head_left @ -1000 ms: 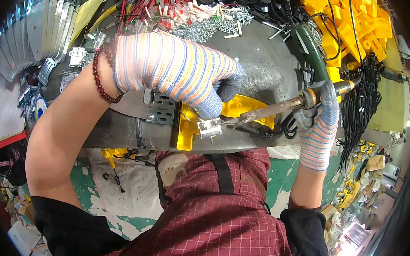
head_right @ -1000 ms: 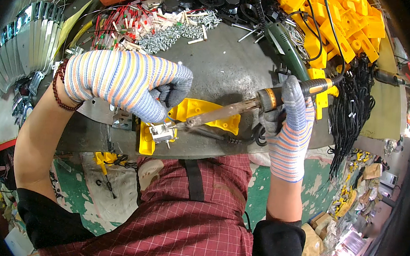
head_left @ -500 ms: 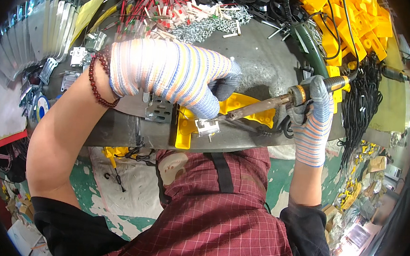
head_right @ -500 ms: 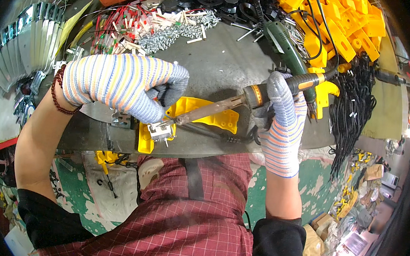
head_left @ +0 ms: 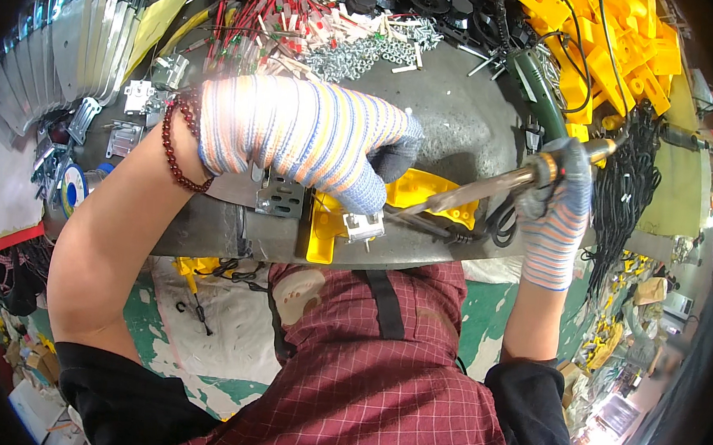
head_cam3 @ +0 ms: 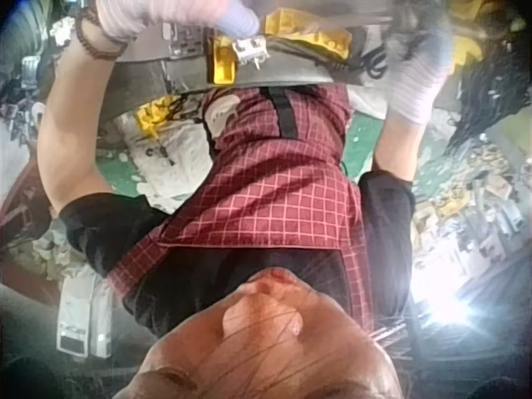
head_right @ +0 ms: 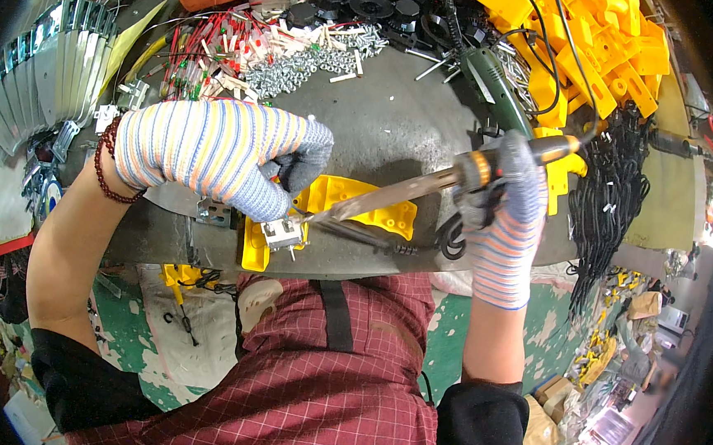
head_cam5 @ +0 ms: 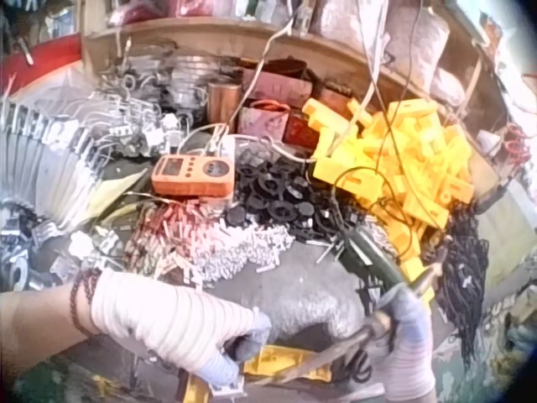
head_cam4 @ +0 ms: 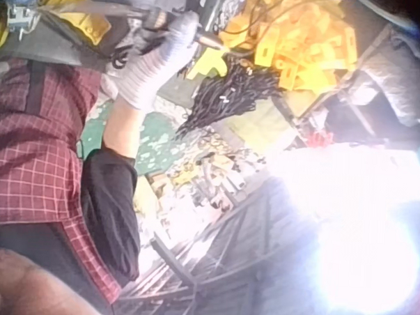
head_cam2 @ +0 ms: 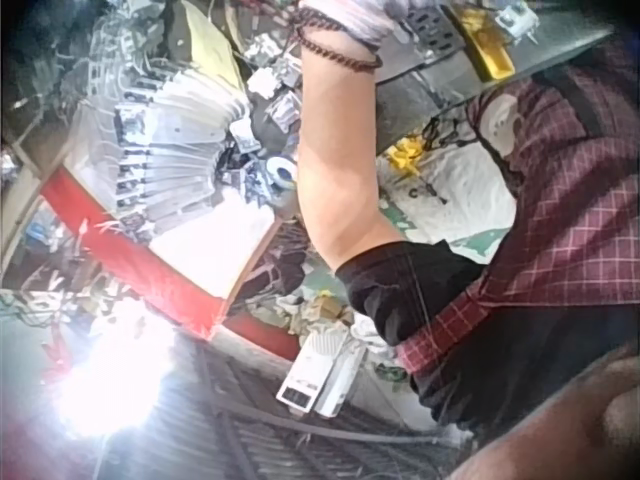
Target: Assemble internal components and wiring of a yellow handheld electronic tool using a screwdriver and soldering iron.
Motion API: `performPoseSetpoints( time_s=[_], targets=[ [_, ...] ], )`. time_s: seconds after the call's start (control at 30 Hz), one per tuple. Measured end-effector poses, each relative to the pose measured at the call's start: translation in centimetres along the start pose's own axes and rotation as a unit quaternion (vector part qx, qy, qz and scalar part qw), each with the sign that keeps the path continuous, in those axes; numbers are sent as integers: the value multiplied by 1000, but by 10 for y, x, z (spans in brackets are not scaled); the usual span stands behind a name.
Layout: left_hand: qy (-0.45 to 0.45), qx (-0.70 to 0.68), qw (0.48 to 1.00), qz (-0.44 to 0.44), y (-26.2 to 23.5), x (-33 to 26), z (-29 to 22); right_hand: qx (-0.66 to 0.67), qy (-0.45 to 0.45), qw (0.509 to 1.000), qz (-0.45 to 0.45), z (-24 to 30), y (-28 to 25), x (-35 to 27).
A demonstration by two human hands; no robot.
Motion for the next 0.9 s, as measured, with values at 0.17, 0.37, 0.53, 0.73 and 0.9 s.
performPoseSetpoints(
  time_s=[0.17, 0.37, 0.53, 0.73, 0.9],
  targets=[
    [73, -35, 997, -8, 2, 5, -3, 7, -99, 992, -79, 55, 10, 38],
    [35, -27, 999, 11, 5, 5, 0, -203, -427, 867, 156, 73, 125, 73],
    [46, 6, 999, -1, 3, 5, -5, -397, -567, 692, 205, 43, 183, 112],
    [32, 0, 999, 8, 2, 6, -2, -541, -551, 581, 255, 16, 211, 121],
    [29, -19, 999, 3, 3, 5, -1, -496, -556, 639, 190, 32, 176, 102]
  ],
)
Point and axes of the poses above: each hand's wrist, its own x-axis towards the middle knuckle, its own y-axis out of the palm, z = x × y, the point moved 7 cm from there along x, towards the middle knuckle, and after that the axes turned 10 degrees about -y, right-handed, at the moved point
